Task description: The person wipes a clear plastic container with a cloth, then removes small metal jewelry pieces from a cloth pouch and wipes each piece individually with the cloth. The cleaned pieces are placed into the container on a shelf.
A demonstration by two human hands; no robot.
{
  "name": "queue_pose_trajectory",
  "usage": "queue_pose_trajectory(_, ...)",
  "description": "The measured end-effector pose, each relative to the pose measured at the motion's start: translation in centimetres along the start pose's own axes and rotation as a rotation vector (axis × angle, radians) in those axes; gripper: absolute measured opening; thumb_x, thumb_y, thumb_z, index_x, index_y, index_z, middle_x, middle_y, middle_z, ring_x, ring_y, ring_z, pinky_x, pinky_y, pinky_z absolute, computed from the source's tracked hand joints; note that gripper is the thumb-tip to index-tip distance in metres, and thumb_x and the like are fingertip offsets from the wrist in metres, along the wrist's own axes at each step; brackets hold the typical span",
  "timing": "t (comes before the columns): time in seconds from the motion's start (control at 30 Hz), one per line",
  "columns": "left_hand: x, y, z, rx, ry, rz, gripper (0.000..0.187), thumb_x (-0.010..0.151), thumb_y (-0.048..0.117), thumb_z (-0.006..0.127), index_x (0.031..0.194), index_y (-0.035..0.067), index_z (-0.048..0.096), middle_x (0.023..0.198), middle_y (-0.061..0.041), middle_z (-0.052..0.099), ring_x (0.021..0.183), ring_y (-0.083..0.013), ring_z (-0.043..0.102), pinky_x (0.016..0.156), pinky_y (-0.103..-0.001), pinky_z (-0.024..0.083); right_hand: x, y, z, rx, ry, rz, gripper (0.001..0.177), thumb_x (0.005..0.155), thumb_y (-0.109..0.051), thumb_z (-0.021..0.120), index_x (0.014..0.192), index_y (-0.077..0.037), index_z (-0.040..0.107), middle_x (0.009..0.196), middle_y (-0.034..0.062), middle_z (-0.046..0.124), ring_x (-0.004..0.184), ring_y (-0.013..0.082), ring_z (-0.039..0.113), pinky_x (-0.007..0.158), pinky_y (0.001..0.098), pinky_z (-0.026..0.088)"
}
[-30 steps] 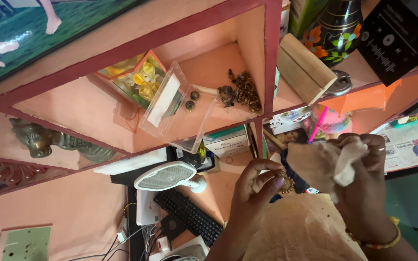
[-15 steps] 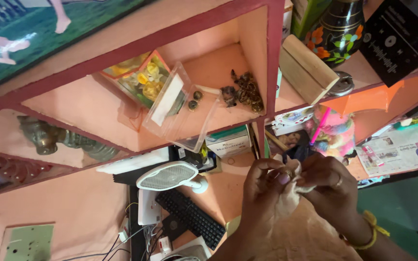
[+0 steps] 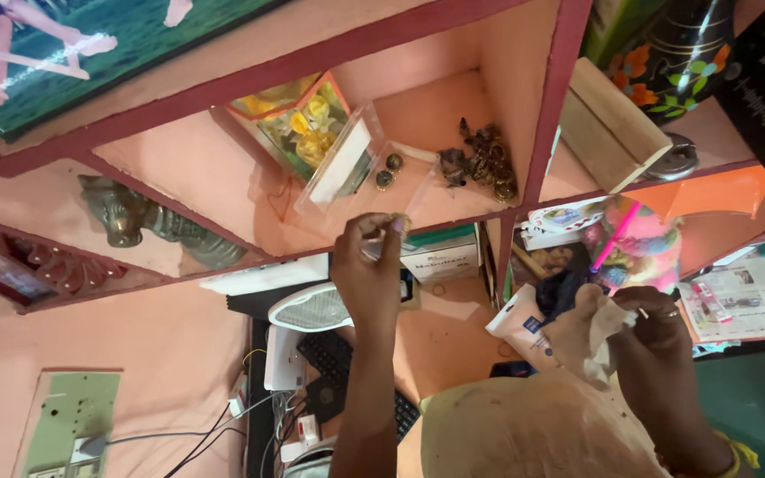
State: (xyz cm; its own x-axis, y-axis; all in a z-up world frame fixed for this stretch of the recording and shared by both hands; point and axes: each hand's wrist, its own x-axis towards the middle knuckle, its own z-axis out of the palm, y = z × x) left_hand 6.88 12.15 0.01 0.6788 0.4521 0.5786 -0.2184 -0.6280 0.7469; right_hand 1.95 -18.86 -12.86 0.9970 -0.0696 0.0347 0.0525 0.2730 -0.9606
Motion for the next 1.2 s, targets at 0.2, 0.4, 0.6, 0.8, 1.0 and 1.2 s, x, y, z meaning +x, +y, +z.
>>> queue_pose_trajectory(0.2,1.8,-2.9,2.1,0.258,0.071,0.066,0.015,0.091,0.021,0.078,0.096,0.011,0.069,0.092,-0.004,0.075,0.084,-0.0254,0.068,0.075,-0.039,0.053,-0.7,1.6,-0.5,0.071,-0.063,0.059,0.041,0.089,0.018,0.051,0.123,-0.005,0.056,0.077,0.0110,0.063,0.054,0.0178,0.063,0.046,0.0309,0.050)
queue_pose_trajectory(0.4,3.6,-4.9,3.3,0.582,0.111,0.129,0.012,0.087,0.022,0.078,0.095,0.019,0.070,0.084,0.003,0.073,0.085,-0.0240,0.068,0.073,-0.043,0.047,-0.6,1.8,-0.2,-0.055,0.027,0.090,0.035,0.088,0.015,0.053,0.118,-0.004,0.056,0.108,0.0080,0.061,0.076,0.0145,0.063,0.052,0.0303,0.051)
queue_pose_trajectory(0.6,4.5,-6.5,4.0,0.710,0.120,0.073,0.011,0.084,0.023,0.079,0.091,0.023,0.070,0.076,0.003,0.070,0.083,-0.0217,0.068,0.072,-0.043,0.045,-0.4,2.1,-0.4,-0.013,0.021,0.078,0.036,0.088,0.016,0.053,0.117,-0.004,0.058,0.118,0.0058,0.060,0.085,0.0113,0.062,0.059,0.0276,0.052)
queue_pose_trajectory(0.8,4.9,-7.1,4.2,0.749,0.092,0.033,0.010,0.085,0.025,0.079,0.088,0.022,0.071,0.074,0.001,0.070,0.080,-0.0220,0.067,0.074,-0.044,0.046,0.0,2.7,-0.4,0.003,-0.010,0.042,0.034,0.090,0.014,0.057,0.117,-0.005,0.058,0.120,0.0048,0.060,0.089,0.0100,0.061,0.060,0.0260,0.051)
queue_pose_trajectory(1.0,5.1,-7.1,4.3,0.723,0.096,0.032,0.010,0.083,0.024,0.077,0.088,0.019,0.071,0.085,0.002,0.074,0.088,-0.0239,0.067,0.078,-0.046,0.047,0.3,3.1,-0.4,0.000,-0.021,0.054,0.035,0.089,0.015,0.057,0.117,-0.006,0.059,0.116,0.0049,0.060,0.093,0.0101,0.061,0.067,0.0262,0.052)
queue_pose_trajectory(1.2,4.9,-7.0,3.8,0.713,0.170,0.181,0.010,0.096,0.014,0.068,0.105,0.015,0.071,0.109,-0.004,0.072,0.101,-0.0279,0.067,0.086,-0.043,0.054,0.4,3.8,-0.4,0.038,-0.037,0.075,0.038,0.086,0.016,0.057,0.117,-0.005,0.058,0.114,0.0049,0.060,0.093,0.0112,0.060,0.070,0.0280,0.052)
